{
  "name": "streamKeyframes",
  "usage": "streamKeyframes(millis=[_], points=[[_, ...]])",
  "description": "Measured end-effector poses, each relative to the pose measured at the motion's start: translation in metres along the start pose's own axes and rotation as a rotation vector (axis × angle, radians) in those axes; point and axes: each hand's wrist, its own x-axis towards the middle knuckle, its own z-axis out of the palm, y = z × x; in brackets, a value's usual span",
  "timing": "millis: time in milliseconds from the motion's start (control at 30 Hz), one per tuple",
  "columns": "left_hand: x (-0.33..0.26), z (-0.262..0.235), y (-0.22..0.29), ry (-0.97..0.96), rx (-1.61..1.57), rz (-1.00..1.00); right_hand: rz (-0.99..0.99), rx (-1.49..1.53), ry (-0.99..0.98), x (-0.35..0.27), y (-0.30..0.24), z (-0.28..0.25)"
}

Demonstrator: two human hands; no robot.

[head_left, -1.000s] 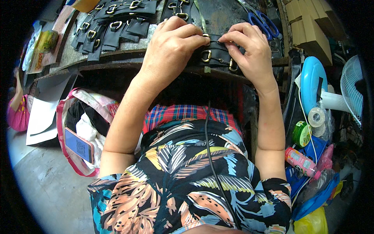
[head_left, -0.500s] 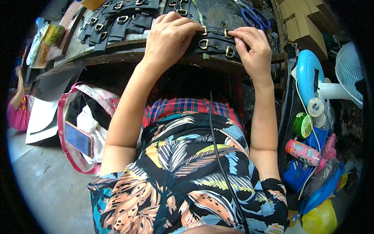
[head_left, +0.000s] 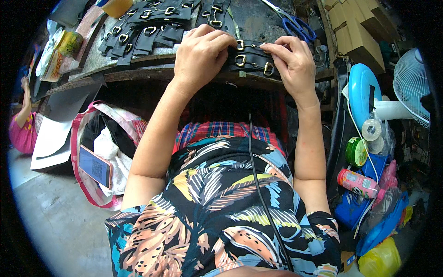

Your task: The person assembles black leather straps with brass D-rings and buckles. They fold the strap ends, use blue-handled scissors to trim excess material, and attach metal hardware by hand, then place the finished straps on the worktable.

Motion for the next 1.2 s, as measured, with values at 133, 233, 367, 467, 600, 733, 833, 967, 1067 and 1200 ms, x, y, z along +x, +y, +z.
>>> streamKeyframes(millis=[133,233,367,467,600,733,833,967,1067,1200], points=[[-0.001,-0.006,0.002,0.232,-0.263,-0.086,-0.066,0.04,0.102,-0.005,-0.014,-0.01],[-0.003,-0.017,0.003,0.283,-0.246,-0.175,-0.111,-0.031,-0.048,-0.011,-0.026,-0.014],[-0.006,-0.031,0.012,0.193,-0.111,-0.127,0.001,0.128,-0.002,-0.011,-0.023,-0.022],[-0.011,-0.037,0.024,0.058,-0.16,-0.062,0.14,0.148,0.037,-0.012,-0.017,-0.034],[-0.016,-0.028,0.04,-0.061,-0.158,-0.001,0.122,0.042,-0.06,-0.022,-0.019,-0.04],[-0.02,-0.016,0.038,-0.039,-0.153,-0.053,0.175,0.08,-0.016,-0.029,-0.02,-0.031],[-0.022,-0.012,0.037,-0.007,-0.169,-0.055,0.207,0.127,-0.003,-0.031,-0.015,-0.03],[-0.018,-0.016,0.04,-0.023,-0.161,-0.062,0.255,0.202,0.013,-0.025,-0.012,-0.034],[-0.008,-0.02,0.046,0.01,-0.118,-0.038,0.279,0.276,0.066,-0.021,-0.018,-0.035],[0.013,-0.012,0.057,-0.005,-0.102,-0.02,0.648,0.578,-0.016,-0.02,-0.029,-0.036]])
